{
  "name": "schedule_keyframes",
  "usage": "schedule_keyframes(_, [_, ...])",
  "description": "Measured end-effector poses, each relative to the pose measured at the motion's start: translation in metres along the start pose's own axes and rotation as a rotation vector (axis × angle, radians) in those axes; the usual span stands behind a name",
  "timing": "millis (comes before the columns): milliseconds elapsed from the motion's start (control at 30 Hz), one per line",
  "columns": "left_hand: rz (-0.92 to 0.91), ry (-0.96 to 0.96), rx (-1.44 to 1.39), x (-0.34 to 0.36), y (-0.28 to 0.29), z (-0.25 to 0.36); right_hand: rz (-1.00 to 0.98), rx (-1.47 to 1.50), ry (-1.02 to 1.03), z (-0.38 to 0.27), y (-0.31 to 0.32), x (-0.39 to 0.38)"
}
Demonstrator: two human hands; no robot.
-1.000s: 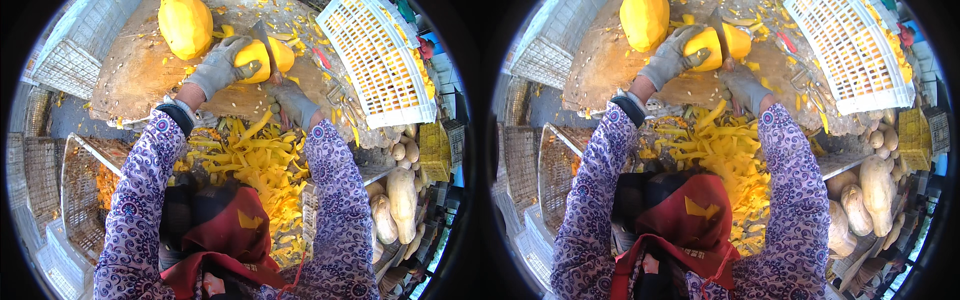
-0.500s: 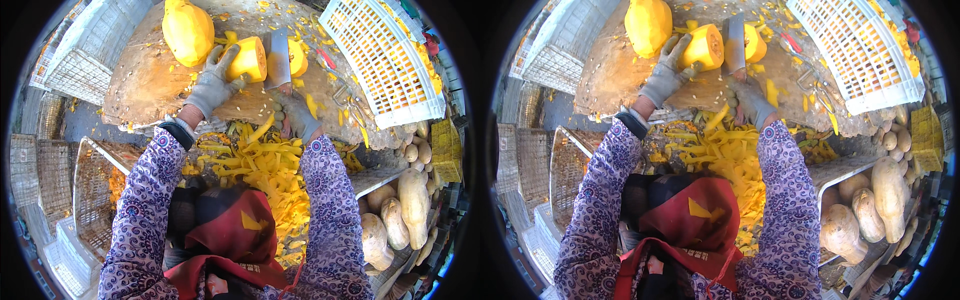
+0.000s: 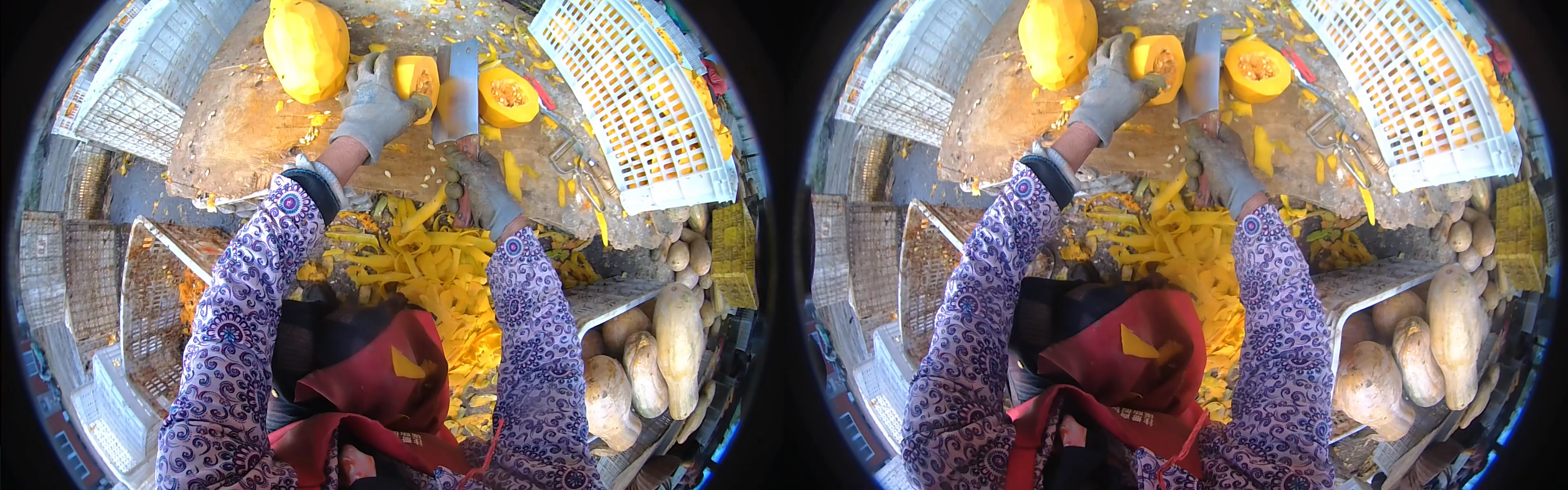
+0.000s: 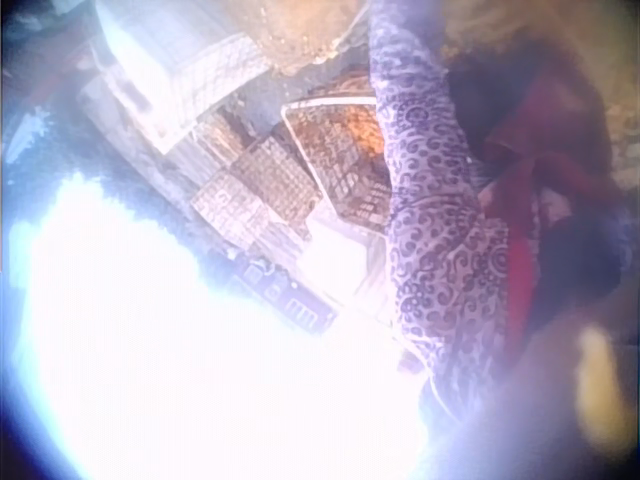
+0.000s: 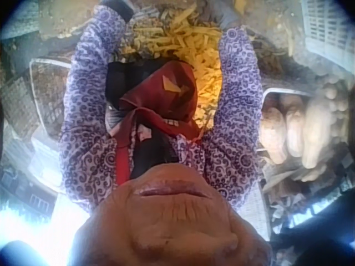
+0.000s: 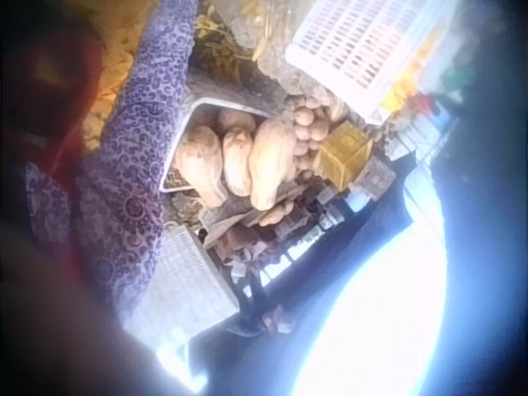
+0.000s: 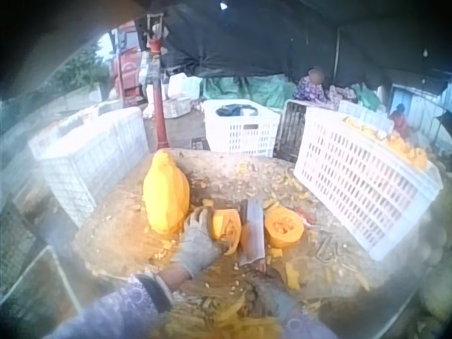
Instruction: The person cuts a papaya in half, scoops out the seeds with a spoon, and places the seeds into a basket. The person repeats this process with multiple papayas, using a knife and spoon on a wooden board.
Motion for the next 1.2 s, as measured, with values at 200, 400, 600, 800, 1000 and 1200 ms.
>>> schedule_keyframes(200, [0.092,-0.418,-0.272,-0.026,0.011,-0.031,0.021,-0.034,0.072,0.007,0.000,0.002])
schedule_keyframes(400, [0.073,-0.253,-0.456,-0.040,0.002,-0.046,0.040,-0.060,0.087,0.007,-0.002,0.001])
schedule_keyframes(600, [-0.009,-0.197,-0.329,-0.048,0.002,-0.037,0.069,-0.059,0.079,0.004,-0.003,-0.001])
schedule_keyframes(800, [0.150,-0.250,-0.097,-0.047,0.008,-0.030,0.047,-0.065,0.136,0.004,-0.003,-0.002])
schedule_keyframes(1000, [-0.140,-0.048,-0.142,-0.036,0.005,-0.033,0.038,-0.018,0.145,0.004,0.000,-0.001])
schedule_keyframes(1200, [-0.118,0.027,-0.112,-0.035,0.000,-0.031,0.123,-0.056,0.226,0.006,-0.004,-0.003])
Point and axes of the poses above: each hand's wrist, its own x-axis towards the middle knuckle, its own y-axis out of the back of the hand, z = x × y, the point moved 4 cm from there along x, towards the middle knuckle, and after that the axes turned 7 degrees about -y, right-handed, at the moved point
